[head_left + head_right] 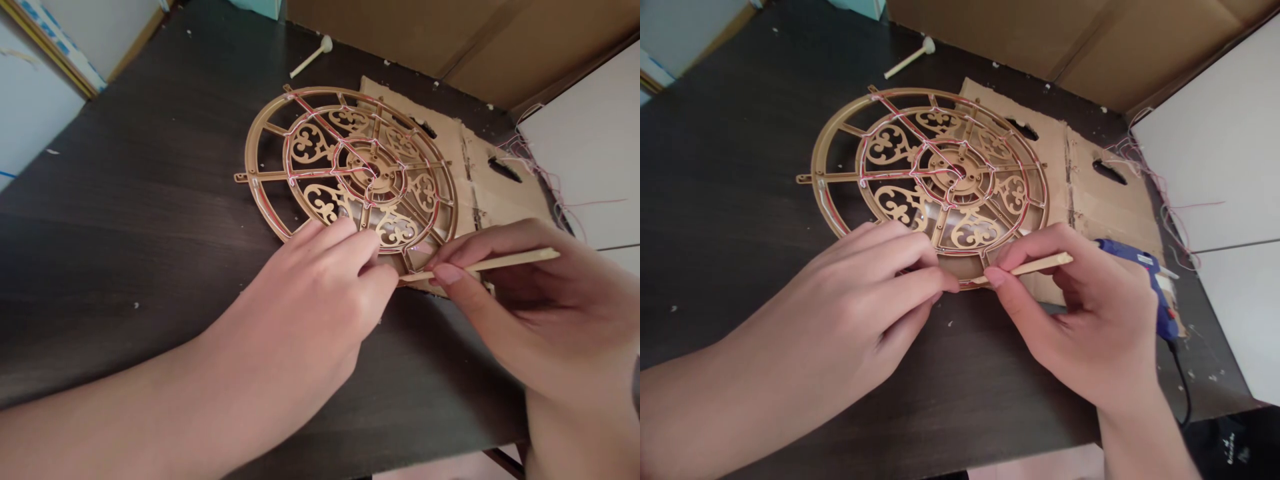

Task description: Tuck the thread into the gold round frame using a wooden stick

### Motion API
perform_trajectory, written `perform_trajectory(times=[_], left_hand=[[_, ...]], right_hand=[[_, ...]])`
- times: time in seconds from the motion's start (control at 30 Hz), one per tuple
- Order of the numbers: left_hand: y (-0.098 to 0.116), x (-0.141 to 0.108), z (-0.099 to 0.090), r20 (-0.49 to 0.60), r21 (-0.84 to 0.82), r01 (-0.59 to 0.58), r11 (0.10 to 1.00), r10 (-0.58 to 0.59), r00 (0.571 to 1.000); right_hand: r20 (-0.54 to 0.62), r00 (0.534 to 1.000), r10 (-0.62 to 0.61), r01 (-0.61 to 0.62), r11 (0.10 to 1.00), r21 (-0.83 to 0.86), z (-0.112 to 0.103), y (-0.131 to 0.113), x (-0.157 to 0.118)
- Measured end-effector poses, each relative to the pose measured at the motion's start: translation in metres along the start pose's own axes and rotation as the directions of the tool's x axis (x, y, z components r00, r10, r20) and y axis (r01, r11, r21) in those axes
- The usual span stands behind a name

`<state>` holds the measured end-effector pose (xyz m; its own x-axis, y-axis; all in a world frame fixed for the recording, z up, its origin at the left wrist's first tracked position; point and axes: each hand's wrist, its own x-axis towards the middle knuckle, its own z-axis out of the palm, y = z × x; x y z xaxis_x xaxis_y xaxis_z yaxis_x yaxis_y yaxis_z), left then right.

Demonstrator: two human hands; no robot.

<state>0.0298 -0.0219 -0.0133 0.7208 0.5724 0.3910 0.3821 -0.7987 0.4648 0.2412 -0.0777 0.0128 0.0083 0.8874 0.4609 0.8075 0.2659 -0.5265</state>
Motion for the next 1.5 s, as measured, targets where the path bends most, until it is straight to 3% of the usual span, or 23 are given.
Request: perform_trajectory(times=[0.7, 1.1, 1.5], left_hand=[[0.0018, 0.0015, -0.0029, 0.009, -0.006, -0.003, 1.0, 0.003, 1.0], [0.0013, 0.0003, -0.0021, 0.02, 0.016, -0.002, 1.0, 0.002, 1.0], [0.0017, 0.0024, -0.0026, 0.015, 0.024, -0.004, 1.0, 0.004, 1.0]], right_hand=[[0.089, 0.996, -0.016, 0.017, 1.0, -0.009, -0.0045, 0.001, 0.0014], [0.124, 0.987, 0.1, -0.117, 0.983, 0.14, 0.0014, 0.0038, 0.0059], [0.083, 0.976, 0.201, -0.208, 0.975, 0.075, 0.0014, 0.0005, 0.0068]])
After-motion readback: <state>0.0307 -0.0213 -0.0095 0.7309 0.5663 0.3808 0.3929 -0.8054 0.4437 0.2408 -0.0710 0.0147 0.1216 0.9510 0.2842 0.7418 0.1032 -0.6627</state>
